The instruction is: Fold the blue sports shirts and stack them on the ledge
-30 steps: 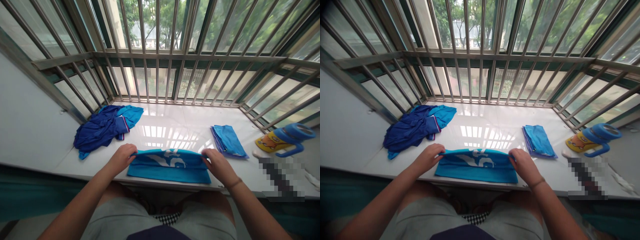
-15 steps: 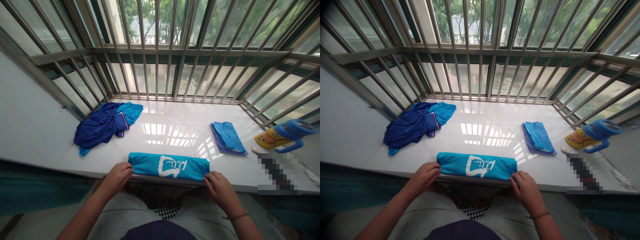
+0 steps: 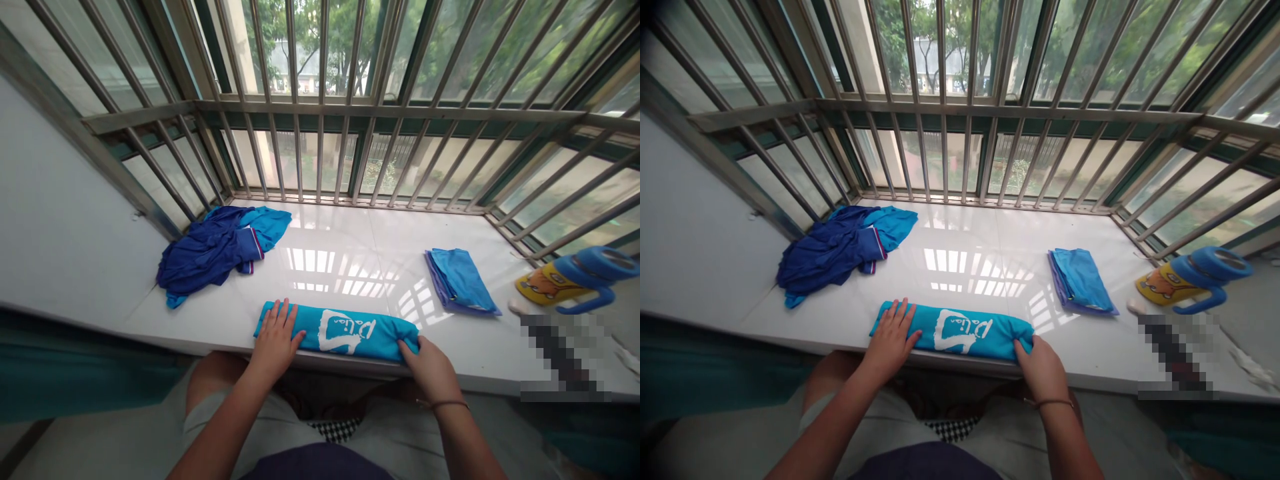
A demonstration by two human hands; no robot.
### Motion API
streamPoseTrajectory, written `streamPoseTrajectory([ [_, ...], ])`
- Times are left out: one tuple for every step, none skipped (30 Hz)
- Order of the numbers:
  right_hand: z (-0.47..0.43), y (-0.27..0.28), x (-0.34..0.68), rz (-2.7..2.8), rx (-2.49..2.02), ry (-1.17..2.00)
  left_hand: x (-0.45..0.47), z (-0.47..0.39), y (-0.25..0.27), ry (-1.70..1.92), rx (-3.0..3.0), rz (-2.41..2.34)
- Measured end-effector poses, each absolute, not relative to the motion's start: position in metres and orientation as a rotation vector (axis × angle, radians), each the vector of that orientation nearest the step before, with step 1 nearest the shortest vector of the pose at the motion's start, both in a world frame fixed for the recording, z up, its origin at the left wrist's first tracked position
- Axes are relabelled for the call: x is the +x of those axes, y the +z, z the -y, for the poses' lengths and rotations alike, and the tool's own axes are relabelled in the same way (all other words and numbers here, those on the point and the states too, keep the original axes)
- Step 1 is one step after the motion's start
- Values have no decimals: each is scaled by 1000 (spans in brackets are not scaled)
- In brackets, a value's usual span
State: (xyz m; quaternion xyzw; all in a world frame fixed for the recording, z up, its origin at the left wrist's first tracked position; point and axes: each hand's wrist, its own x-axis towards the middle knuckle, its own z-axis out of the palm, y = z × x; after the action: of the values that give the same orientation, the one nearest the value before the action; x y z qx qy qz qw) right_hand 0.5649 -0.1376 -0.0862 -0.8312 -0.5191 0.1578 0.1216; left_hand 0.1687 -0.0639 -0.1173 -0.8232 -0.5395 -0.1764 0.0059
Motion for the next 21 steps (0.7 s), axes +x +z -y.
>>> streamPoseTrajectory([
  [137,-82,564,1469,-2415,453,170,62,-120,-536,-2563,1698],
  [136,-78,562,1412,-2398,449,171,62,-121,-530,-2551,1702],
  [135,-74,559,1352,-2373,445,173,64,-120,-531,-2548,1697],
  [134,-68,555,1296,-2341,437,177,69,-118,-535,-2561,1676],
  [133,-62,549,1251,-2303,421,182,75,-116,-534,-2597,1635],
  [131,-54,542,1216,-2262,398,188,83,-114,-528,-2653,1576],
  [129,-45,533,1191,-2222,372,195,92,-114,-518,-2719,1505],
  [126,-36,523,1173,-2183,348,202,102,-114,-505,-2784,1436],
  [122,-26,512,1165,-2140,334,209,112,-117,-493,-2839,1380],
  [118,-15,499,1168,-2090,329,215,121,-120,-488,-2877,1343],
  [113,-5,485,1185,-2031,333,219,130,-125,-487,-2901,1326],
  [108,4,470,1219,-1964,340,223,137,-131,-491,-2911,1328],
  [102,11,454,1265,-1895,344,225,144,-137,-498,-2912,1342],
  [96,17,438,1321,-1825,350,227,149,-143,-505,-2907,1361],
  [89,20,420,1378,-1756,351,228,153,-149,-514,-2903,1377],
  [82,20,401,1438,-1688,352,228,156,-155,-521,-2904,1387],
  [74,19,381,1505,-1622,361,228,157,-161,-527,-2907,1398],
  [67,15,361,1583,-1563,366,228,158,-166,-532,-2913,1411],
  [60,8,340,1699,-1515,382,228,157,-172,-547,-2922,1427],
  [54,1,319,1857,-1470,408,228,156,-178,-571,-2936,1442],
  [49,-8,299,2023,-1442,428,228,154,-184,-597,-2948,1458],
])
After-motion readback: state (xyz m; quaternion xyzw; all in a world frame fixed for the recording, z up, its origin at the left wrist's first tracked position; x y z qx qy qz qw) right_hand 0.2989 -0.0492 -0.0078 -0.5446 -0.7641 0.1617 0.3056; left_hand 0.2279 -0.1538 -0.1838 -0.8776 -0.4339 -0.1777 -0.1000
